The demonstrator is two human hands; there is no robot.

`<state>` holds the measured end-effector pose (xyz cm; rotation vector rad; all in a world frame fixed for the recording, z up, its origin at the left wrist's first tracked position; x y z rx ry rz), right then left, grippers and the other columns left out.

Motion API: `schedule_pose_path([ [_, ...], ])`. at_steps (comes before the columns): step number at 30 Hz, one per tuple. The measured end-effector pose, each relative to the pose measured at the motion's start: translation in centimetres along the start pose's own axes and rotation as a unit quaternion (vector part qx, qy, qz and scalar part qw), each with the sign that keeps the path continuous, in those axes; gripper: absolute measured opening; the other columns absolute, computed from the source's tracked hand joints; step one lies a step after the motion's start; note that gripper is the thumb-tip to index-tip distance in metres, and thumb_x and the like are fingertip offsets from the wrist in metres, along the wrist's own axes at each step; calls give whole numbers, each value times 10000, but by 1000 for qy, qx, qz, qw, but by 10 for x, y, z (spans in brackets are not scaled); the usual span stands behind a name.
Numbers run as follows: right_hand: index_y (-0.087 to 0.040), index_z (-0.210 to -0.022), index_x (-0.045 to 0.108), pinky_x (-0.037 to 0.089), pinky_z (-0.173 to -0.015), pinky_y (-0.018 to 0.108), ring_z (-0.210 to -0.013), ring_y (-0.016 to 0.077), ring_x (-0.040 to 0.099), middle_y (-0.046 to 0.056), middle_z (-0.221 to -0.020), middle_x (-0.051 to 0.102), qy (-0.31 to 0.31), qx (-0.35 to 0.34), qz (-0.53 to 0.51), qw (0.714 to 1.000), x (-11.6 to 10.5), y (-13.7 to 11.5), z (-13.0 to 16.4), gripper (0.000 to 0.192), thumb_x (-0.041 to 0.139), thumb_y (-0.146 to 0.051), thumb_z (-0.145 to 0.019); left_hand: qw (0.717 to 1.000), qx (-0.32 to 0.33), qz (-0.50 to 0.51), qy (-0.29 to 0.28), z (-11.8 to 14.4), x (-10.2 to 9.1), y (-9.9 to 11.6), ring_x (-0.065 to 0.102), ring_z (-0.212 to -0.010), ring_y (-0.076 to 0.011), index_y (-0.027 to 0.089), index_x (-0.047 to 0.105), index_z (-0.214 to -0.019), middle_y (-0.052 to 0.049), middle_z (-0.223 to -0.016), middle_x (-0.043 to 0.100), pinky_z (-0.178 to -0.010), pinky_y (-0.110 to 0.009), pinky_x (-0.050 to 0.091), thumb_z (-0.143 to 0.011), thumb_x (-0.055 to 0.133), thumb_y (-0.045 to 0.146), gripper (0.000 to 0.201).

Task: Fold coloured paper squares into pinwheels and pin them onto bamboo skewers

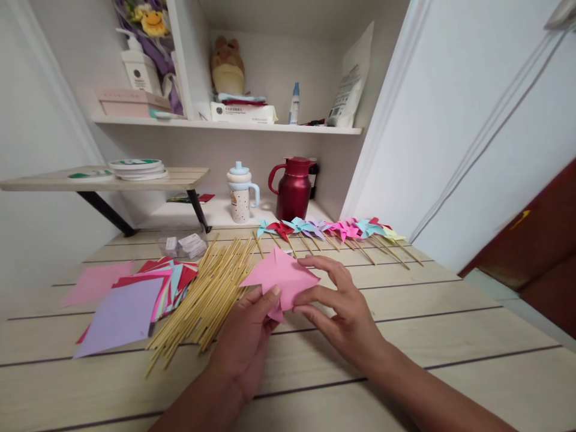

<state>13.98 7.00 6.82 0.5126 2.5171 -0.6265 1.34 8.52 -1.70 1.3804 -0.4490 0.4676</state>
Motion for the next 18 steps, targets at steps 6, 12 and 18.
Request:
schedule_pose_path([
  [6, -233, -761, 684, 429, -930, 454, -1111, 271, 545, 69, -1142, 624, 27, 72, -41, 996, -6, 16, 0, 89, 685, -199, -843, 998, 18, -57, -4, 0, 2, 0, 440, -652, -105, 162, 582, -617, 20, -651, 554, -664, -243, 399, -759, 720, 315, 250],
  [12, -220, -721, 675, 430, -941, 436, -1119, 258, 555, 68, -1152, 610, 16, 131, -67, 989, -2, 24, 2, 113, 678, -208, -833, 998, 14, -67, 1, 1, 2, -3, 432, -660, -106, 165, 599, -637, 28, -655, 544, -678, -246, 392, -765, 723, 370, 272],
  [18, -220, -704, 689, 438, -942, 429, -1115, 256, 564, 73, -1150, 606, 8, 153, -83, 985, 2, 29, 3, 113, 683, -204, -816, 998, 12, -56, 6, 2, 3, -3, 479, -709, -122, 166, 657, -656, 11, -698, 590, -737, -272, 407, -745, 744, 390, 256],
])
Point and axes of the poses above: each hand's wrist, its own z-axis away from the middle knuckle, its own x-axis out of the palm, y = z × x, the point moved 9 cm from there along -z, towards the middle knuckle
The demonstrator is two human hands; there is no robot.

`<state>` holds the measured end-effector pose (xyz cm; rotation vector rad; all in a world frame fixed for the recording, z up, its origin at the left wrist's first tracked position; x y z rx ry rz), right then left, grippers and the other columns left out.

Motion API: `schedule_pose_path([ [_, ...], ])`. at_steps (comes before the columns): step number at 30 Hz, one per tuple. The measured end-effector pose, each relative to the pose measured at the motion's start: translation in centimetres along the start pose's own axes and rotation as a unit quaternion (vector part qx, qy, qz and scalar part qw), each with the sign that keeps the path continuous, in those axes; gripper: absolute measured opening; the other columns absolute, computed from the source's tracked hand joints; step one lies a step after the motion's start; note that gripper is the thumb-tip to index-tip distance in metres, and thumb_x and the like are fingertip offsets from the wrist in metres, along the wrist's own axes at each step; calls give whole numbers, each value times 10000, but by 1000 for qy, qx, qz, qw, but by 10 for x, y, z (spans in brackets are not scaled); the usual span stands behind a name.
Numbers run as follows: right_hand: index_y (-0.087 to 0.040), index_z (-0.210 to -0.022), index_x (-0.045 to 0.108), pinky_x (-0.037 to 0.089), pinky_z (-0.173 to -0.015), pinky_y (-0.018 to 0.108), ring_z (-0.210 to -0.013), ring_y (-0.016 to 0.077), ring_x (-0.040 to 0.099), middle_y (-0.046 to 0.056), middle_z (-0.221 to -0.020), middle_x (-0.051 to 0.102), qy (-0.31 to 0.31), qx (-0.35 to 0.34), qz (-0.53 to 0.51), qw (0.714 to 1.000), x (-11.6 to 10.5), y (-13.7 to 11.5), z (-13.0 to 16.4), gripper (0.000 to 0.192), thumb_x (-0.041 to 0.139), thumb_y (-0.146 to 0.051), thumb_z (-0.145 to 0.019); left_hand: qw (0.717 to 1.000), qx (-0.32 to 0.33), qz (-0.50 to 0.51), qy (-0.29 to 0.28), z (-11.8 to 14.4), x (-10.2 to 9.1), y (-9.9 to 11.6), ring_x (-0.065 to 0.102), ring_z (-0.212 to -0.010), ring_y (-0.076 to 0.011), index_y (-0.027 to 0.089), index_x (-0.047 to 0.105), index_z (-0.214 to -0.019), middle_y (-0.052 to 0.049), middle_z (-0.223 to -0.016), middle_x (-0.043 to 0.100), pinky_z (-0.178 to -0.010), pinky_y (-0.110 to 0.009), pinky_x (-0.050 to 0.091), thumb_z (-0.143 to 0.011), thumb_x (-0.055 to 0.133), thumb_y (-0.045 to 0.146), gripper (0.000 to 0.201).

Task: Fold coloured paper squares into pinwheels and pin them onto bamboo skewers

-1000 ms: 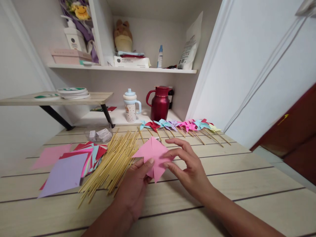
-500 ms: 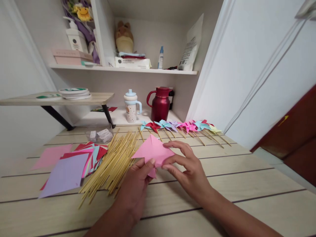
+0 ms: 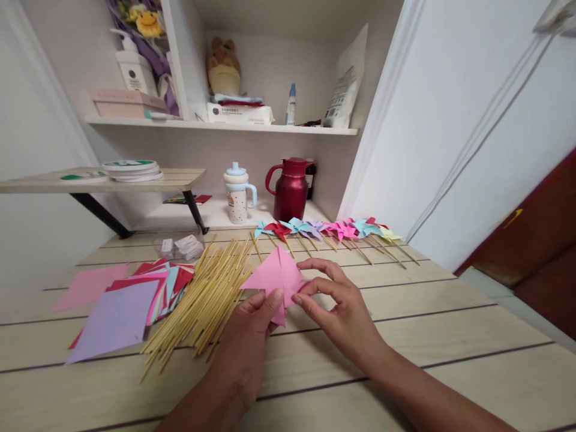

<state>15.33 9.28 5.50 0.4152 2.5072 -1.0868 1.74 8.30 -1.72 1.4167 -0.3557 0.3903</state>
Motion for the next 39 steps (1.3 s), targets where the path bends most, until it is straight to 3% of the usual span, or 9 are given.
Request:
schedule_pose_path([
  [14, -214, -671, 678, 451, -888, 403, -1040, 242, 604, 70, -1080, 648, -2, 33, -24, 999, 1, 3, 0, 141, 686, -218, -811, 999, 13, -48, -6, 1, 2, 4, 444, -685, -126, 165, 608, -562, 19, -636, 551, -722, -268, 374, -741, 741, 385, 313],
  [25, -218, -675, 680, 450, -882, 426, -1013, 251, 609, 66, -1037, 671, -7, 24, -21, 999, 3, 1, -1, 134, 692, -224, -809, 999, 20, -44, 4, 0, -2, 1, 470, -709, -138, 171, 639, -639, 4, -702, 595, -744, -278, 380, -756, 727, 401, 273],
  [28, -237, -783, 701, 438, -933, 443, -1066, 262, 592, 68, -1067, 668, -6, 40, -46, 998, 0, 4, -2, 49, 712, -279, -805, 996, 34, -83, 24, 0, -6, 6, 474, -692, -147, 181, 616, -591, 9, -654, 577, -709, -271, 371, -756, 715, 429, 314],
  [31, -289, -1118, 640, 427, -984, 450, -1152, 260, 562, 63, -1169, 649, -7, 114, -142, 983, -3, 21, -2, 334, 721, -354, -801, 987, 40, -147, 42, 2, -8, 15, 480, -652, -153, 189, 621, -552, 11, -606, 577, -647, -257, 354, -728, 733, 438, 324],
  [34, -315, -1382, 439, 477, -937, 428, -1192, 267, 552, 82, -1259, 613, -44, 191, -286, 938, 6, 35, 0, 703, 757, -371, -757, 980, 48, -193, 28, 3, -3, 21, 483, -610, -156, 199, 682, -587, 10, -611, 607, -617, -259, 359, -719, 733, 420, 263],
  [37, -286, -1432, 394, 512, -863, 389, -1117, 267, 597, 88, -1193, 645, -83, 236, -334, 909, 15, 39, 2, 887, 832, -323, -661, 956, 91, -279, 28, 3, 0, 29, 525, -629, -181, 211, 713, -603, -2, -641, 645, -632, -271, 374, -733, 712, 363, 200],
  [39, -251, -1312, 550, 503, -858, 368, -1055, 252, 617, 65, -1098, 682, -105, 244, -301, 916, 17, 37, 3, 740, 846, -304, -636, 932, 128, -336, 46, 4, 0, 34, 549, -650, -196, 222, 712, -586, -11, -661, 663, -655, -281, 380, -736, 700, 319, 179],
])
Point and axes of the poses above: each hand's wrist, its own z-axis away from the middle knuckle, its own x-axis out of the palm, y = z × x, the point moved 9 cm from there along -z, towards the middle knuckle
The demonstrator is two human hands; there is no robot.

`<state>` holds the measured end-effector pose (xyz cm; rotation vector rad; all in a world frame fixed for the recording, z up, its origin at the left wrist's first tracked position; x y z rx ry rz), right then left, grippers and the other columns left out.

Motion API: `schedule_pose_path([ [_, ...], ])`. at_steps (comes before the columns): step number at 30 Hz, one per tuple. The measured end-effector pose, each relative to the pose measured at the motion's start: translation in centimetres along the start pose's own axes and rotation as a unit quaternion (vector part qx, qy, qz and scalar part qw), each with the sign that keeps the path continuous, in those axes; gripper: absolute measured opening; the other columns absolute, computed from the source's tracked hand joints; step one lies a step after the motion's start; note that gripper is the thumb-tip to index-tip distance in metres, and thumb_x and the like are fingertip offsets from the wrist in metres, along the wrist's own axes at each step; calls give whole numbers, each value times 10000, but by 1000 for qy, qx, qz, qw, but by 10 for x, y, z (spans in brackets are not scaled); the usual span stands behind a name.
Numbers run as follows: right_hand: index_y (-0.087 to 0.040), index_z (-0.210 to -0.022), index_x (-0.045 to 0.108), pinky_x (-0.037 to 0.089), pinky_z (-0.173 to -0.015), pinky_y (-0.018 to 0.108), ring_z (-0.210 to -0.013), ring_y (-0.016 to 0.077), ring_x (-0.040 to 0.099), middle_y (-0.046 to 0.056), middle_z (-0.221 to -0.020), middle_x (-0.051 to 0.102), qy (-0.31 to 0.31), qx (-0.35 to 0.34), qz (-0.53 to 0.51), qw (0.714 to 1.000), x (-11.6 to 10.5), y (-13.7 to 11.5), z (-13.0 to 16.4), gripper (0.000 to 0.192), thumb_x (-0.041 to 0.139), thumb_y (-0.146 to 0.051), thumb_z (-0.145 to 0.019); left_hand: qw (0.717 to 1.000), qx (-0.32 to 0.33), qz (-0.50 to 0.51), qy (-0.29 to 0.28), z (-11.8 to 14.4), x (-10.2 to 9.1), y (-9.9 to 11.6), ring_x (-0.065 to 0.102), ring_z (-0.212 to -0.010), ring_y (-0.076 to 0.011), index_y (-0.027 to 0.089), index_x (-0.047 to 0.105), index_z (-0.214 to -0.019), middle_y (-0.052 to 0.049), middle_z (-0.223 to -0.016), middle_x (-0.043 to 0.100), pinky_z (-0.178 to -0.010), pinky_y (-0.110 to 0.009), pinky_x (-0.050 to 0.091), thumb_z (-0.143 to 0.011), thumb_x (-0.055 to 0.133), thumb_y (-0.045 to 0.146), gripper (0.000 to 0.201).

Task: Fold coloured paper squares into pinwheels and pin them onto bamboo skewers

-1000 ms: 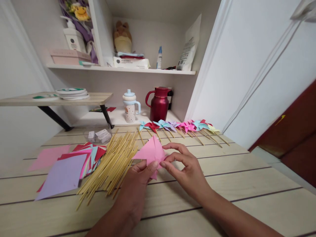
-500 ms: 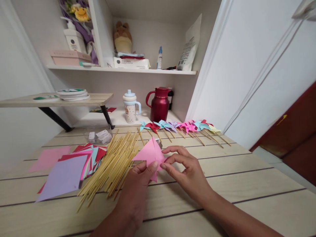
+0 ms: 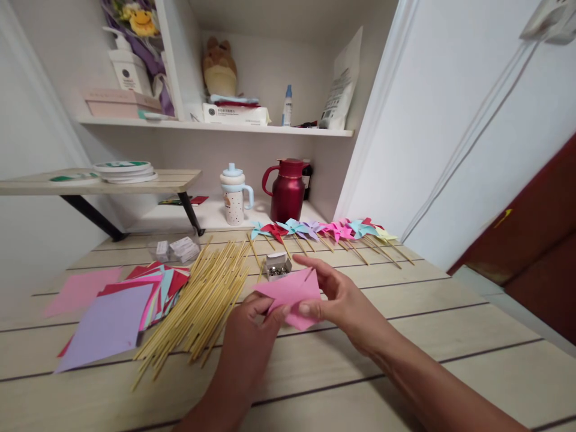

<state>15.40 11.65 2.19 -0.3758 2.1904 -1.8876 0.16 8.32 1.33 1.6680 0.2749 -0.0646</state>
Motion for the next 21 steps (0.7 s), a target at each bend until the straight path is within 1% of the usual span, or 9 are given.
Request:
schedule_pose_path([
  [2, -206, -1052, 702, 490, -860, 353, -986, 236, 630, 48, -1006, 701, -9, -13, 59, 998, 4, -6, 2, 429, 831, -305, -654, 999, 24, -41, 15, -1, -2, 3, 565, -661, -206, 233, 708, -568, -22, -682, 676, -669, -290, 381, -736, 690, 290, 178],
  [4, -189, -866, 736, 486, -839, 345, -910, 219, 637, 38, -927, 701, -11, -42, 114, 993, 6, -15, 5, 234, 810, -308, -678, 997, 44, -63, 13, -1, -1, 6, 573, -677, -217, 246, 717, -571, -31, -701, 684, -688, -304, 381, -744, 675, 283, 182],
  [8, -212, -821, 747, 474, -794, 337, -846, 203, 622, 22, -844, 682, 18, -82, 194, 977, 5, -25, 7, 173, 807, -280, -673, 992, 96, -87, 7, 1, 0, 13, 570, -764, -250, 294, 756, -610, -42, -742, 690, -776, -347, 366, -752, 676, 296, 163],
  [11, -207, -702, 728, 454, -748, 327, -795, 194, 593, 15, -740, 651, 24, -109, 232, 966, 6, -28, 8, 47, 752, -239, -728, 986, 123, -114, 8, 3, 1, 17, 562, -785, -261, 327, 768, -623, -36, -736, 687, -837, -378, 343, -735, 699, 266, 145],
  [14, -203, -630, 711, 439, -717, 313, -762, 187, 574, 12, -703, 627, 30, -109, 233, 966, 6, -25, 8, 115, 733, -222, -741, 985, 127, -118, 12, 4, 1, 18, 565, -775, -256, 335, 767, -622, -28, -722, 679, -887, -403, 328, -724, 716, 244, 146],
  [16, -195, -648, 710, 437, -693, 305, -728, 182, 575, 9, -712, 634, 51, -76, 182, 979, 2, -18, 8, 102, 754, -249, -723, 987, 124, -94, 42, 4, -5, 20, 576, -819, -260, 328, 767, -650, -24, -764, 683, -918, -406, 331, -694, 749, 244, 97],
  [17, -191, -681, 716, 440, -685, 303, -713, 180, 579, 11, -724, 651, 62, -48, 132, 988, 0, -11, 7, 100, 764, -272, -716, 987, 121, -77, 67, 5, -10, 21, 581, -873, -266, 325, 772, -709, -23, -825, 689, -935, -403, 335, -673, 769, 250, 83],
  [19, -181, -766, 734, 452, -691, 303, -702, 182, 597, 21, -751, 694, 75, 8, -10, 997, -1, 3, 6, 155, 777, -319, -710, 986, 105, -33, 127, 7, -24, 20, 569, -1016, -277, 319, 757, -918, -29, -1016, 679, -968, -394, 349, -647, 798, 289, 276],
  [21, -163, -792, 745, 457, -721, 296, -712, 179, 607, 33, -760, 717, 87, 27, -146, 985, 1, 10, 5, 195, 794, -326, -697, 983, 67, 31, 171, 6, -34, 13, 546, -1113, -277, 298, 670, -1141, -49, -1166, 632, -989, -391, 367, -655, 796, 361, 505],
])
Point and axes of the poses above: each hand's wrist, its own z-axis away from the middle knuckle, its own x-axis out of the palm, y = z × x, the point moved 9 cm from there along -z, towards the middle knuckle
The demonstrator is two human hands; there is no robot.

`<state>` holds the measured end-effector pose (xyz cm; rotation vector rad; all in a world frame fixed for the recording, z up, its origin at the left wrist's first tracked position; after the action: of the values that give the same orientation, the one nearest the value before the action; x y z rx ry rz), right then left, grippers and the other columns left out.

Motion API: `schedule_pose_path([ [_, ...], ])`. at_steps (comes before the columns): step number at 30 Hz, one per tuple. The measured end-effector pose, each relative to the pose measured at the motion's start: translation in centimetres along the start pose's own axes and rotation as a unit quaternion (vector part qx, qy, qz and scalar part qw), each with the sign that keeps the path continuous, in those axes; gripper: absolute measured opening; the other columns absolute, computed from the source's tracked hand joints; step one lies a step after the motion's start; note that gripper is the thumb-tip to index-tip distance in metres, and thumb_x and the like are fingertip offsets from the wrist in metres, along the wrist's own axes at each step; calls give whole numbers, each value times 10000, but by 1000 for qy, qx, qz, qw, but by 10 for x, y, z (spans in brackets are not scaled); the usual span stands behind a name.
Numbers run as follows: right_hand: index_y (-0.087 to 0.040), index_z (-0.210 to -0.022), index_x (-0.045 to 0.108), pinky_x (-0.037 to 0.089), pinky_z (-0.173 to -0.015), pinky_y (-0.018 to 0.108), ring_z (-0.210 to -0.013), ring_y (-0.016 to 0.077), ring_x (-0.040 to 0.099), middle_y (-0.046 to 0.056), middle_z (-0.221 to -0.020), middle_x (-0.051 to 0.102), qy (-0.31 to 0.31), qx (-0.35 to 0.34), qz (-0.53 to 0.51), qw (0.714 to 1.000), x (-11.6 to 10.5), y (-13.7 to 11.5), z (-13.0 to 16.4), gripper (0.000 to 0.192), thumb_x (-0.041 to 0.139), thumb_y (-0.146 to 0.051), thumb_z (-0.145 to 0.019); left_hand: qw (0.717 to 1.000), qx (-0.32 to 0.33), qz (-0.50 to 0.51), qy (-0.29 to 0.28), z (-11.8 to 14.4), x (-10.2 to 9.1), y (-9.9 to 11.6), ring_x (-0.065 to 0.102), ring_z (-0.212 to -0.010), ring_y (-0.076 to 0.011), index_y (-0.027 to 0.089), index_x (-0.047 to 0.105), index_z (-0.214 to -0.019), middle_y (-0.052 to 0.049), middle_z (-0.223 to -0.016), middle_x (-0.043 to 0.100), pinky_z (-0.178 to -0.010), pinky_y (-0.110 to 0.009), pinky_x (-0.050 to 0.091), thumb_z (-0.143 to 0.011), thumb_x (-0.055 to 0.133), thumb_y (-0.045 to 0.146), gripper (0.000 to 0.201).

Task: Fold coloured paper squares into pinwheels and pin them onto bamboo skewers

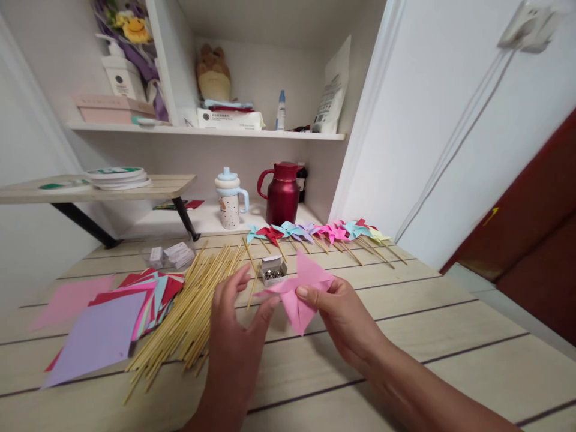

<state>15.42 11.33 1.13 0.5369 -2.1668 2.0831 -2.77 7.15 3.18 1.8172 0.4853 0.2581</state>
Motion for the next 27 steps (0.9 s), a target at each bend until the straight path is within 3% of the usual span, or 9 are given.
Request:
schedule_pose_path([
  [2, -147, -782, 748, 454, -725, 278, -699, 162, 601, 39, -767, 726, 22, 7, -90, 996, -1, 2, -2, 204, 816, -306, -674, 995, -65, 71, 19, -3, -1, -15, 565, -1113, -271, 260, 604, -1229, -75, -1177, 627, -979, -393, 396, -677, 771, 439, 604],
  [3, -138, -785, 749, 454, -723, 275, -697, 160, 600, 45, -774, 730, 29, 10, -117, 993, -1, 2, -2, 213, 821, -301, -668, 990, -96, 106, 1, -3, 5, -22, 577, -1110, -267, 247, 599, -1235, -83, -1167, 639, -971, -390, 409, -695, 752, 465, 602],
  [6, -129, -789, 751, 461, -727, 283, -703, 172, 611, 52, -769, 737, 43, 2, -148, 988, -1, 0, -2, 226, 831, -290, -650, 968, -168, 175, -63, -2, 28, -44, 613, -1092, -280, 229, 711, -1024, -95, -1062, 710, -934, -389, 435, -739, 682, 539, 422],
  [9, -135, -800, 754, 472, -736, 297, -708, 184, 629, 47, -765, 744, 44, -12, -144, 989, 1, 1, -3, 236, 835, -286, -639, 963, -169, 179, -112, 2, 43, -49, 613, -1125, -298, 222, 738, -969, -110, -1080, 726, -936, -382, 441, -683, 729, 545, 431],
  [15, -128, -807, 748, 477, -711, 311, -694, 190, 646, 55, -746, 745, 36, -1, -136, 990, 7, 17, -3, 277, 855, -289, -609, 938, -171, 256, -158, 13, 56, -32, 675, -1004, -289, 176, 732, -994, -113, -983, 760, -902, -377, 491, -591, 839, 410, 477],
  [21, -125, -824, 752, 471, -657, 292, -656, 173, 633, 57, -741, 746, 21, 13, -149, 989, 15, 20, -1, 293, 856, -282, -600, 928, -196, 254, -187, 22, 60, -26, 676, -987, -280, 169, 731, -1043, -118, -1038, 750, -922, -395, 476, -646, 808, 386, 459],
  [27, -130, -821, 754, 490, -698, 313, -660, 183, 644, 59, -733, 745, 8, 20, -149, 989, 18, 21, 0, 299, 861, -296, -597, 930, -180, 211, -240, 26, 61, -25, 646, -984, -225, 192, 730, -1063, -78, -1062, 740, -884, -329, 461, -792, 703, 372, 327],
])
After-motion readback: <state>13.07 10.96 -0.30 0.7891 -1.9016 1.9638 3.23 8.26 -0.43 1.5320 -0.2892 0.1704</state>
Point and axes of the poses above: each hand's wrist, its own z-axis away from the middle knuckle, its own x-axis out of the palm, y = z × x, the point moved 9 cm from there along -z, towards the middle knuckle
